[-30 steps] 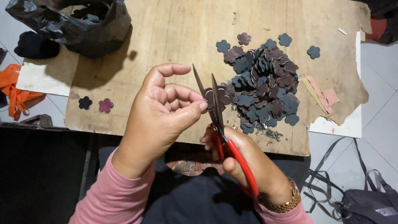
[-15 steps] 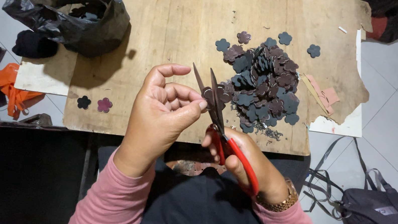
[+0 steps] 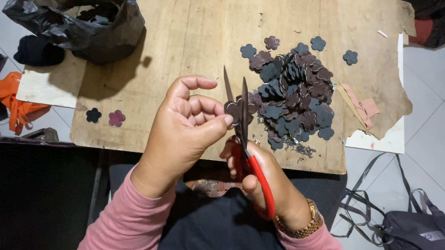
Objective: The person sits at a workbench and trims the edges of small flower-shaped leather pieces with red-handled scissors, working one piece at a time. They pick each piece from a pile on the board, rotate it while cutting, and set it back on the pile.
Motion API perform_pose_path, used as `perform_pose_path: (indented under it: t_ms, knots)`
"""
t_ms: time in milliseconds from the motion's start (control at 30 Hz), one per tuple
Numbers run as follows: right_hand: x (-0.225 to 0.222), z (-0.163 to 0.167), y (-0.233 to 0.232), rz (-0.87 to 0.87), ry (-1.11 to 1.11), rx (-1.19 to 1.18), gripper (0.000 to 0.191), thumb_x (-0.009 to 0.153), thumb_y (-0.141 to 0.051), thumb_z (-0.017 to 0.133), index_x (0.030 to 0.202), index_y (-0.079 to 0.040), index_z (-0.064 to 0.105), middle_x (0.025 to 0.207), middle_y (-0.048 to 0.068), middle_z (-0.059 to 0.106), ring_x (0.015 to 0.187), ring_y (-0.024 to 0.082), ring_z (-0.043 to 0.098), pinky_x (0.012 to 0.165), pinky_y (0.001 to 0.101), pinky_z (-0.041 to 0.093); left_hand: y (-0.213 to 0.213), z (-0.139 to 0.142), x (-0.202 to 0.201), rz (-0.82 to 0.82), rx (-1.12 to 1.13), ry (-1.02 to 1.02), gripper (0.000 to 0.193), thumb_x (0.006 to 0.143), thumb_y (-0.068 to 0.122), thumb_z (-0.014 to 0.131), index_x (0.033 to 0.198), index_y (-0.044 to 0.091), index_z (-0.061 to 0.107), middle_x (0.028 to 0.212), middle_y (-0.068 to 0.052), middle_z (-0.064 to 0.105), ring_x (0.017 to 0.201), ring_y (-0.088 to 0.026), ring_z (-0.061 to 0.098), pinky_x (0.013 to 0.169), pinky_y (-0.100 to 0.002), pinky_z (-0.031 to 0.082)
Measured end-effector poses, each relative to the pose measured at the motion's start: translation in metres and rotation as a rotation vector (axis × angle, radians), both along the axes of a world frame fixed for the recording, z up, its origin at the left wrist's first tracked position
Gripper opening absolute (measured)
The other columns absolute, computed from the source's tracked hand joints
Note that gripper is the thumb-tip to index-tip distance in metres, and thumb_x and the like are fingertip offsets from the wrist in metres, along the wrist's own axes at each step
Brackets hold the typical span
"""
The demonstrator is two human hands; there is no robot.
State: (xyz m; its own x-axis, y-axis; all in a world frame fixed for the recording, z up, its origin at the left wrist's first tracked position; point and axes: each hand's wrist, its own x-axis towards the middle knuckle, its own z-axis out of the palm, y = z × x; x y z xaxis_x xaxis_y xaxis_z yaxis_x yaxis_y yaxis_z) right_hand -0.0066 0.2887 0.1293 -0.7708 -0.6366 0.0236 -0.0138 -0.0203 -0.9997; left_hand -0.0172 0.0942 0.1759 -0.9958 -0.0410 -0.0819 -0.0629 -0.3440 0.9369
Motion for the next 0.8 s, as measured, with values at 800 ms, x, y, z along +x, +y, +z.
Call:
perform_pose_path:
  t_ms: [800]
  knots:
    - [-0.0001,-0.0022,0.0011,0.034,-0.122,-0.082,0.102,0.078,-0.093,0.055,0.117,0.001,0.055,0.096,0.001,0.053,0.086,0.010,0.049,0.074,0.0235,0.046,0.0038,0.0011,-0.0015,-0.045,0.020,0.005,0.053,0.088,-0.008,0.069,0.133,0.000,0.043,0.097,-0.008,0.062,0.084,-0.008,0.065,0.076,-0.021,0.057]
